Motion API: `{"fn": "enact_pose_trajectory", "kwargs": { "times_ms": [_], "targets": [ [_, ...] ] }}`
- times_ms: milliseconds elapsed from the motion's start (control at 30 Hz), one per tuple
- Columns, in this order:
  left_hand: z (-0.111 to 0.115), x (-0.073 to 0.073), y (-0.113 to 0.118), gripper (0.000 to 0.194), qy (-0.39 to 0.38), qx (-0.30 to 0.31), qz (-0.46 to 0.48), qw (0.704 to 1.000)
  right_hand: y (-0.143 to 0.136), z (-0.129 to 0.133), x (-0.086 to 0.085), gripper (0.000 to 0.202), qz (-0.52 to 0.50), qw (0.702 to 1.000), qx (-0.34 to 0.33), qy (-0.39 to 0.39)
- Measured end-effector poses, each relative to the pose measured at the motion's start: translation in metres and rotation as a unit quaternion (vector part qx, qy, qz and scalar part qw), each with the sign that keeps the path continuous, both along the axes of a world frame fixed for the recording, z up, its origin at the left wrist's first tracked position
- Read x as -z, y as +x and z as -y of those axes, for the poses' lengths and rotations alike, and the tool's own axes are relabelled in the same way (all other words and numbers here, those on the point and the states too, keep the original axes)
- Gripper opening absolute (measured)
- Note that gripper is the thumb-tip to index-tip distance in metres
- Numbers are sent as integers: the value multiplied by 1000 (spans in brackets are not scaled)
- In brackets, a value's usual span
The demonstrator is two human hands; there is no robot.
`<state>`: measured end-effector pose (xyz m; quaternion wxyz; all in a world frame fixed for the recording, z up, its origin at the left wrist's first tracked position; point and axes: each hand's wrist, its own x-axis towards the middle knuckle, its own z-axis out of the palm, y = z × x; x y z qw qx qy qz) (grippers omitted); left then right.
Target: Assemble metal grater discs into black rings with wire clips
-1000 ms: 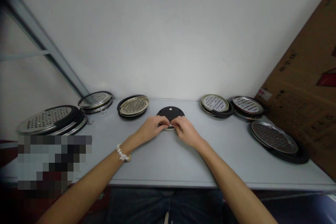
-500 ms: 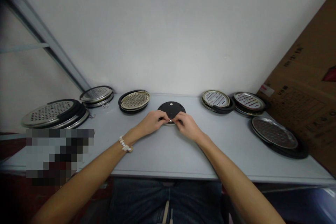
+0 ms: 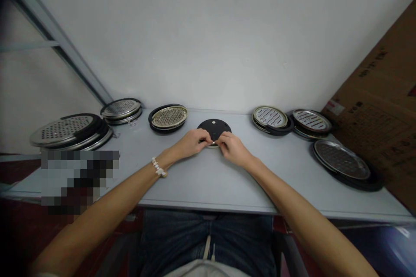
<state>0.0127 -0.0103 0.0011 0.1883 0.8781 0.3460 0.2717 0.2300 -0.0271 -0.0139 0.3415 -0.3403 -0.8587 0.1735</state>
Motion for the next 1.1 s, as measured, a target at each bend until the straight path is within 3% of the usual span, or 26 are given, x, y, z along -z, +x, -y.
{"fn": "enact_pose_trajectory", "kwargs": {
  "times_ms": [300,633,767,867,1100],
  "targets": [
    [-4,3,3,10,-3,3,19,1000,9,-6,5,18,-38,999,-13,-10],
    [3,4,12,12,15,-63,-3,998,9,-8,5,16,-45,999,0,-7],
    [6,3,12,18,43,-40,-47,997,10,-5,4,17,-44,999,3,-7],
    [9,4,12,24,63,-57,-81,993,11,-5,5,17,-44,999,-1,-5],
    [15,5,14,20,94,-75,-116,986,14,-3,2,17,-53,998,16,5]
  ]
}}
